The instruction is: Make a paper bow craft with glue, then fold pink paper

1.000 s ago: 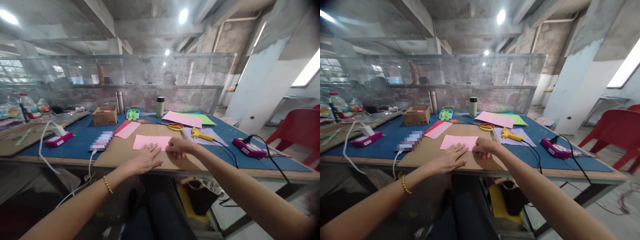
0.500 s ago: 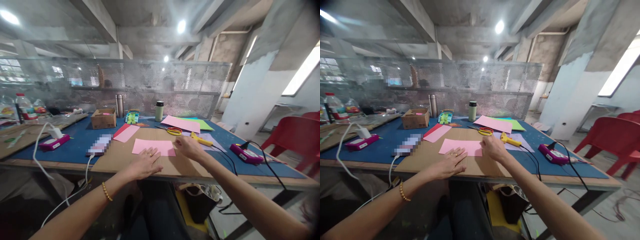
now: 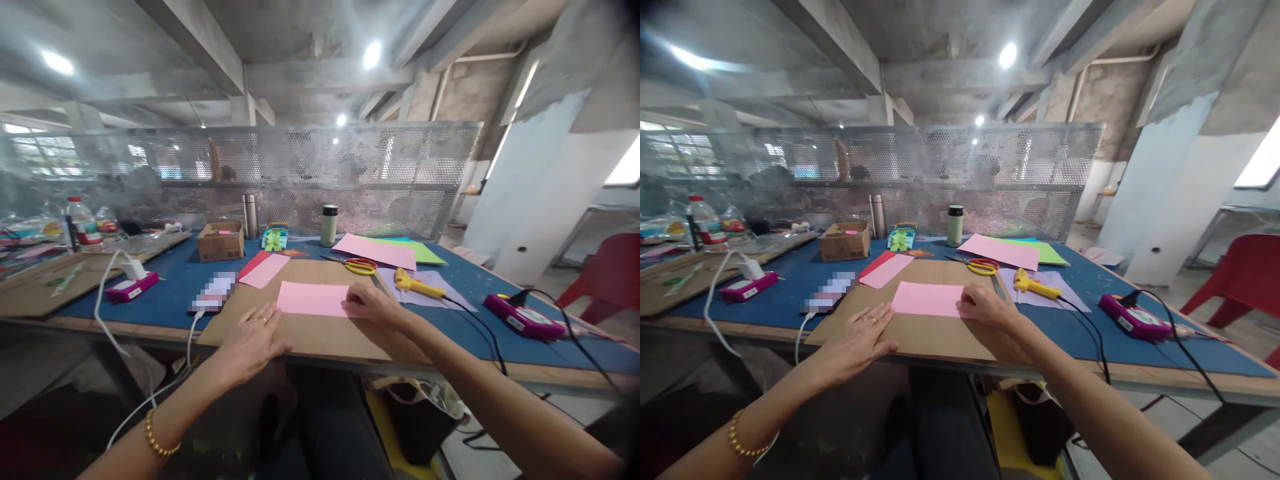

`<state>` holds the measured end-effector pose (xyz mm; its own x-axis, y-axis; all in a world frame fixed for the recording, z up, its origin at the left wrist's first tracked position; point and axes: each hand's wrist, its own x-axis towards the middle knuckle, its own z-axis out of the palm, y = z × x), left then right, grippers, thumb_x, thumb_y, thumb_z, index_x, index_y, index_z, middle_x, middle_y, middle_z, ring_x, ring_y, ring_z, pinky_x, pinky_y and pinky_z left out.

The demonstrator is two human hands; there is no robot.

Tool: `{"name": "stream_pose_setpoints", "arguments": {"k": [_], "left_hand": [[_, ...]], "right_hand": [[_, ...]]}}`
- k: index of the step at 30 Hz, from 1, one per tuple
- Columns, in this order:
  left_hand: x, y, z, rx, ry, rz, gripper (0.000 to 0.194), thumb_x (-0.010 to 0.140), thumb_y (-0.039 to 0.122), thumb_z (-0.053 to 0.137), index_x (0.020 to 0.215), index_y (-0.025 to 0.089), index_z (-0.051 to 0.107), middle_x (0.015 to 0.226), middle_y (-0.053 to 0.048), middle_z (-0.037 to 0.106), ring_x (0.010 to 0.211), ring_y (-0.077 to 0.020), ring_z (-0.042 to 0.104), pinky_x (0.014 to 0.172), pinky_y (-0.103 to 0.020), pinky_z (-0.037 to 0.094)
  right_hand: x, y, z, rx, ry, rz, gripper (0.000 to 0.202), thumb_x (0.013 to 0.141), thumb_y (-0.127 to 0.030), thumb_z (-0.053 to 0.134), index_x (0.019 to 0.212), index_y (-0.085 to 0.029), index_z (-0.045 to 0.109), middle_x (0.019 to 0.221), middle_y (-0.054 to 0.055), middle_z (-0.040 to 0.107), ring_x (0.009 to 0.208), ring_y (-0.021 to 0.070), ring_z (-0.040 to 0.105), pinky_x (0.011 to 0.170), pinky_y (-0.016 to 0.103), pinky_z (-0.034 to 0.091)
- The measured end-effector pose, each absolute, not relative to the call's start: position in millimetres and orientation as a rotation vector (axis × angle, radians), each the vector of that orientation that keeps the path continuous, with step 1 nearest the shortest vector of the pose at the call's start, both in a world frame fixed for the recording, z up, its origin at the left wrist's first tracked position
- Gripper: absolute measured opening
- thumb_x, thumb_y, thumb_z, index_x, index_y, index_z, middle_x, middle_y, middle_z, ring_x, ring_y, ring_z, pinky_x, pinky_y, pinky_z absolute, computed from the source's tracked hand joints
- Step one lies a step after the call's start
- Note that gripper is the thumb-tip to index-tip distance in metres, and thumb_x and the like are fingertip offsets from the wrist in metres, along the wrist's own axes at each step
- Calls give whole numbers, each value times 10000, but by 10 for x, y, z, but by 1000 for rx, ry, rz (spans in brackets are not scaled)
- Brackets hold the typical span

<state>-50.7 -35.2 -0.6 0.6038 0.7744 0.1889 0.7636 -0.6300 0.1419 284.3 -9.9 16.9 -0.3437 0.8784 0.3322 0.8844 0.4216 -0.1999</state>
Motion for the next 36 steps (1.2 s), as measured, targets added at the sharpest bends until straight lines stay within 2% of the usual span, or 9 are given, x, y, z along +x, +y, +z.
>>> {"name": "stream_pose_setpoints", "arguments": {"k": [3,6,9,11,16,22,26,31,36], "left_hand": [[-488,-263,201,2723,1375,426,563,1008,555,329,1149,148,691,1271,-180,675,1225,-314,595,1026,-422,394],[-390,-23,371,2670,1501,621,438,992,485,391,914,167,682,1010,-147,721,1004,-288,650,867,-365,431],[-286,269,351,2562,1501,676,289,892,468,569,908,187,636,1000,-113,690,965,-270,624,778,-323,429],[-215,438,258,2489,1423,743,301,789,437,685,940,185,624,1010,-97,673,937,-253,608,737,-302,424],[-62,717,43,2134,1303,1012,408,676,193,699,1076,166,621,874,-20,642,765,-161,584,630,-239,401],[-42,789,72,1815,1258,1231,355,677,142,654,1032,134,648,817,-8,623,736,-136,580,639,-227,424],[-83,652,160,1651,1002,1254,394,695,217,678,1074,123,622,767,9,611,677,-118,572,607,-218,416],[-83,539,243,1558,774,1030,355,677,321,748,942,98,672,858,-87,700,784,-192,658,702,-301,508],[-105,340,432,1863,885,1325,227,801,293,643,934,131,729,1008,-88,740,955,-222,657,865,-336,512]], "right_hand": [[2822,50,230,-1493,-2264,-186,148,902,-294,584,898,-183,683,983,101,687,930,224,623,811,331,465],[2786,131,235,-1534,-2298,-276,226,878,-389,641,961,-187,703,1110,137,692,1060,287,609,917,397,452],[2772,135,185,-1600,-2305,-315,267,867,-438,651,913,-179,698,1038,141,700,1022,303,623,906,409,453],[2780,132,142,-1575,-2240,-312,231,856,-398,658,915,-176,684,987,127,695,962,278,637,858,378,468],[2853,222,75,-1384,-2063,-302,48,843,-215,599,831,-193,640,859,69,681,818,209,635,750,313,476],[2930,317,91,-1172,-1987,-351,252,912,-339,579,691,-217,586,700,47,645,690,200,600,678,317,450],[2892,253,121,-1212,-1968,-381,307,959,-411,522,743,-215,621,755,71,670,757,217,619,724,330,458],[2815,156,180,-1308,-1893,-316,343,973,-465,484,828,-227,683,822,75,706,788,221,623,745,340,494],[2748,-70,334,-1165,-1855,-257,286,966,-443,519,897,-235,702,861,64,719,792,216,648,792,372,528]]}}
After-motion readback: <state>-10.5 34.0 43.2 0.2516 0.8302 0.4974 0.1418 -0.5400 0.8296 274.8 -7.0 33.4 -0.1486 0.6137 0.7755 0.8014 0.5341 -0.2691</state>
